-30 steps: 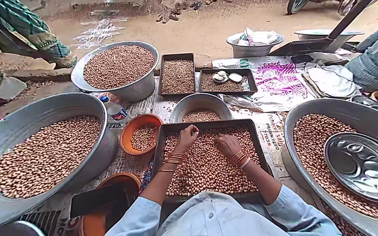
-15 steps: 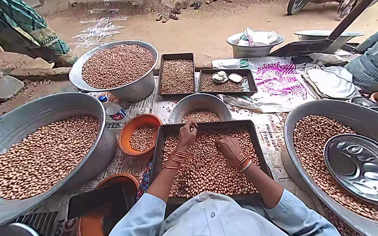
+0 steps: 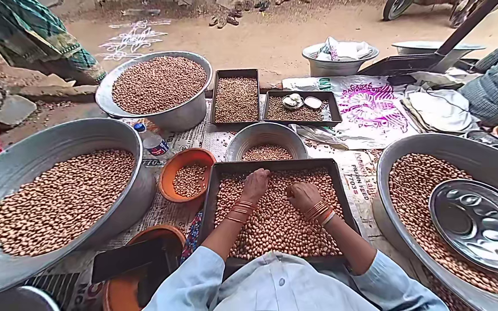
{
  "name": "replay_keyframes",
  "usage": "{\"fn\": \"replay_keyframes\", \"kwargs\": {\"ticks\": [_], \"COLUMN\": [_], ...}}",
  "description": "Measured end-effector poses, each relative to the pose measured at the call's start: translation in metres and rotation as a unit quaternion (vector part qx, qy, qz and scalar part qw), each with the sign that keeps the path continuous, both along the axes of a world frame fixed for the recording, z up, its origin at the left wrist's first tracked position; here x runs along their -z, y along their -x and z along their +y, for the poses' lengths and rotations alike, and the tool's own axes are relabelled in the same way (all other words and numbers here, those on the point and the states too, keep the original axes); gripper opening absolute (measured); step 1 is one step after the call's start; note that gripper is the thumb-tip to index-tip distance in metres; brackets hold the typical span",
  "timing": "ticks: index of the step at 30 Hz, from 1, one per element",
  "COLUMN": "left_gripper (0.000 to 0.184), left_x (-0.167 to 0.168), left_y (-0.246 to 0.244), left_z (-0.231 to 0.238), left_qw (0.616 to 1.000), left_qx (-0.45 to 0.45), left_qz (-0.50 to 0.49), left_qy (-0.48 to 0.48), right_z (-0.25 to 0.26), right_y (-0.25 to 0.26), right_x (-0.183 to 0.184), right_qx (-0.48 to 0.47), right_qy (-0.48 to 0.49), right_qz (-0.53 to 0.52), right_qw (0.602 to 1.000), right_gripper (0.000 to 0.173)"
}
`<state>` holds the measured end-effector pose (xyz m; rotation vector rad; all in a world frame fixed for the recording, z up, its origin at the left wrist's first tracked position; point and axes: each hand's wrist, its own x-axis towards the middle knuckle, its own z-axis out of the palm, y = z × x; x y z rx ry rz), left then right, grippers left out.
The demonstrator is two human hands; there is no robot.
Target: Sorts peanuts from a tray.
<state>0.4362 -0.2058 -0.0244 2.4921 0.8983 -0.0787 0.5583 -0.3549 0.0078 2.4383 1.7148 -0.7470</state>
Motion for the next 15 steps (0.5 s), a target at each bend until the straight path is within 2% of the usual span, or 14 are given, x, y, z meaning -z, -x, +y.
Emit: {"fn": "replay_keyframes", "kwargs": {"ticks": [3,5,7,10,15], "left_gripper": [0.031,0.029,0.025,0.025,0.031], "left_x": [-0.003,-0.002,-0.004,-0.019,-0.009], "left_y": [0.000,0.003,0.009,0.020,0.018], "left_z": [0.000,0.002,0.009,0.015,-0.008], "left_qw": [1.000,1.000,0.991,0.978,0.997], "left_qx": [0.013,-0.002,-0.065,-0.115,-0.056], "left_qz": [0.019,-0.013,-0.099,-0.127,-0.009], "left_qy": [-0.002,0.009,0.060,0.122,0.051], "right_z": [0.001,0.000,0.001,0.003,0.023], "right_y": [-0.023,-0.039,-0.049,-0.057,-0.038], "right_x": [0.002,0.003,-0.001,-0.009,-0.014], "right_qx": [0.057,0.138,0.198,0.169,0.086], "right_qy": [-0.049,-0.154,-0.229,-0.212,-0.101], "right_qz": [0.104,0.200,0.228,0.181,0.046], "right_qw": [0.992,0.958,0.926,0.945,0.990], "right_gripper": [0.032,0.023,0.012,0.014,0.024]}}
